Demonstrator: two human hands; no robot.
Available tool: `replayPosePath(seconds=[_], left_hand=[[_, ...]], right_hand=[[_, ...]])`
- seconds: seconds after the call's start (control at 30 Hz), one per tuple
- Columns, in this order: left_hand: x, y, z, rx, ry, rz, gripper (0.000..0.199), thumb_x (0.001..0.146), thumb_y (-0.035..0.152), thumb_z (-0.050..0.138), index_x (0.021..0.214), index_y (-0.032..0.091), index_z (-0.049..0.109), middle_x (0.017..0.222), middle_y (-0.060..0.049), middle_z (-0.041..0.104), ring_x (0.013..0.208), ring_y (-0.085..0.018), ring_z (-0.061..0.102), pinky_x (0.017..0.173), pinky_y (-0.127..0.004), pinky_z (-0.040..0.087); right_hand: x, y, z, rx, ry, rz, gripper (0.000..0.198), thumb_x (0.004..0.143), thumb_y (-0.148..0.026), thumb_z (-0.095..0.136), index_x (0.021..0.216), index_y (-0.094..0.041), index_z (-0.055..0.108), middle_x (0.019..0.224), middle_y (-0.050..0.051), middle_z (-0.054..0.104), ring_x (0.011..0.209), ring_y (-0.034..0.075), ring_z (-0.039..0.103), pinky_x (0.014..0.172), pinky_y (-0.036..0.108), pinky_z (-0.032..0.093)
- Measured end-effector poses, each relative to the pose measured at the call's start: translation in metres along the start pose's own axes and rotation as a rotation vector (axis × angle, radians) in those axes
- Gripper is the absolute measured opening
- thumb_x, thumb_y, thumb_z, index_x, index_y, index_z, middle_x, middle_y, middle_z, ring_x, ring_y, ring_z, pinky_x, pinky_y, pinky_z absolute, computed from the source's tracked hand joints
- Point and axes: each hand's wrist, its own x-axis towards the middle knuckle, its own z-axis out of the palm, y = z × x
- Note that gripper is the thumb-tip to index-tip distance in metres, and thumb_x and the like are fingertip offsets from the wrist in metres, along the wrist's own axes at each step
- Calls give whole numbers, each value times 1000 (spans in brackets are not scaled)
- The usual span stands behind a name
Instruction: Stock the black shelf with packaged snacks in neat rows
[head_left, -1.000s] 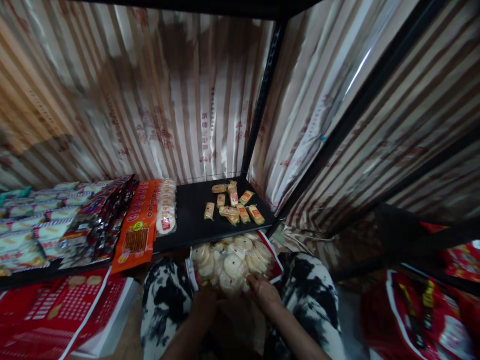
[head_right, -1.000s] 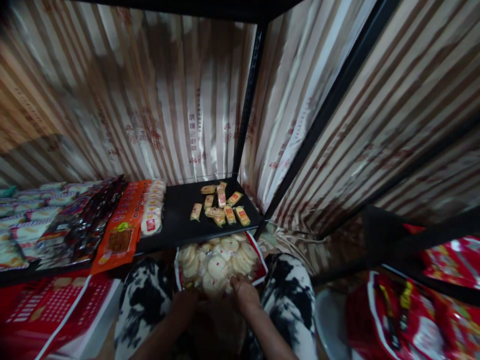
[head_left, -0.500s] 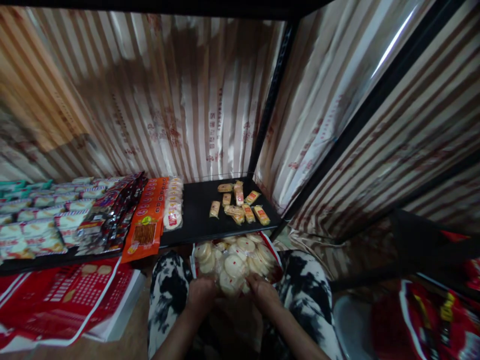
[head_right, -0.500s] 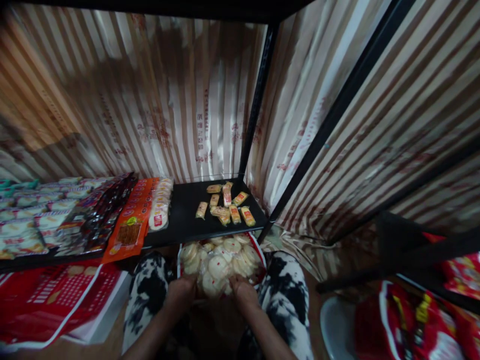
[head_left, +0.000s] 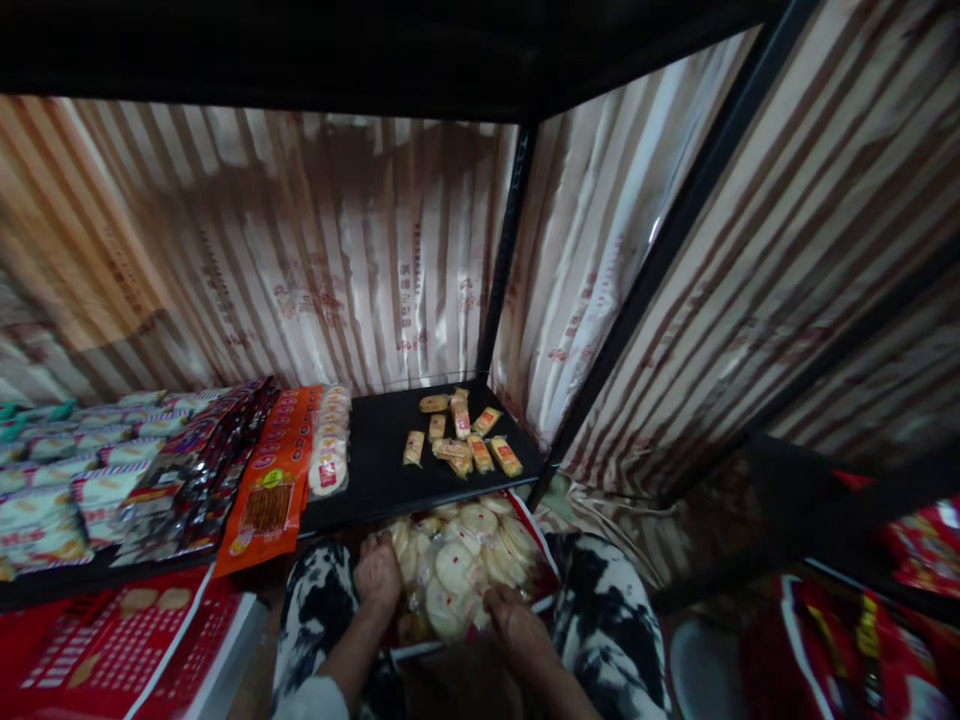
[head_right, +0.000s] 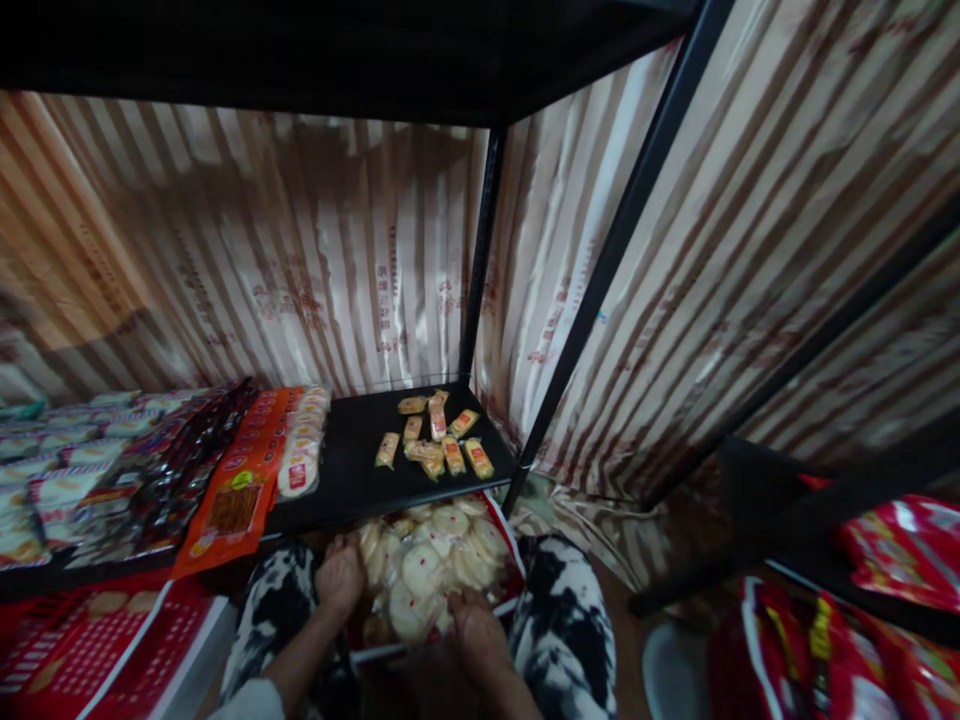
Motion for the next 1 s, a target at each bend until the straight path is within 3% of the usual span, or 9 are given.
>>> replayPosePath(seconds=[0.3, 0.7, 0.9, 1.0], left_hand=[[-11, -4, 6, 27, 147, 68, 38, 86, 5, 32, 108, 17, 60, 105, -8, 60, 101, -17, 53, 80, -24, 43], [-39, -8, -39, -219, 231, 183, 39, 82, 2, 31, 109, 13, 57, 108, -11, 61, 103, -17, 56, 90, -27, 41], [-43, -11, -63, -590, 232, 55, 33, 84, 8, 35, 108, 13, 57, 107, -10, 64, 102, -16, 58, 88, -25, 41], [-41, -16, -70, -665, 194, -10, 28, 85, 12, 39, 104, 16, 58, 102, -7, 67, 95, -16, 60, 83, -24, 41]], right_hand=[[-3, -3, -4, 9, 3, 22, 36, 73, -10, 39, 101, -15, 62, 108, 12, 62, 103, 22, 56, 85, 27, 39], [-7, 5, 1, 64, 50, -62, 29, 75, -12, 47, 99, -14, 63, 107, 14, 63, 102, 22, 57, 86, 27, 38], [-11, 2, -2, 53, 86, -47, 20, 80, -21, 48, 91, -15, 63, 97, 12, 67, 94, 22, 62, 77, 27, 40], [-14, -2, -6, 64, 130, -39, 24, 84, -22, 41, 85, -16, 64, 91, 12, 69, 89, 22, 64, 73, 26, 40]])
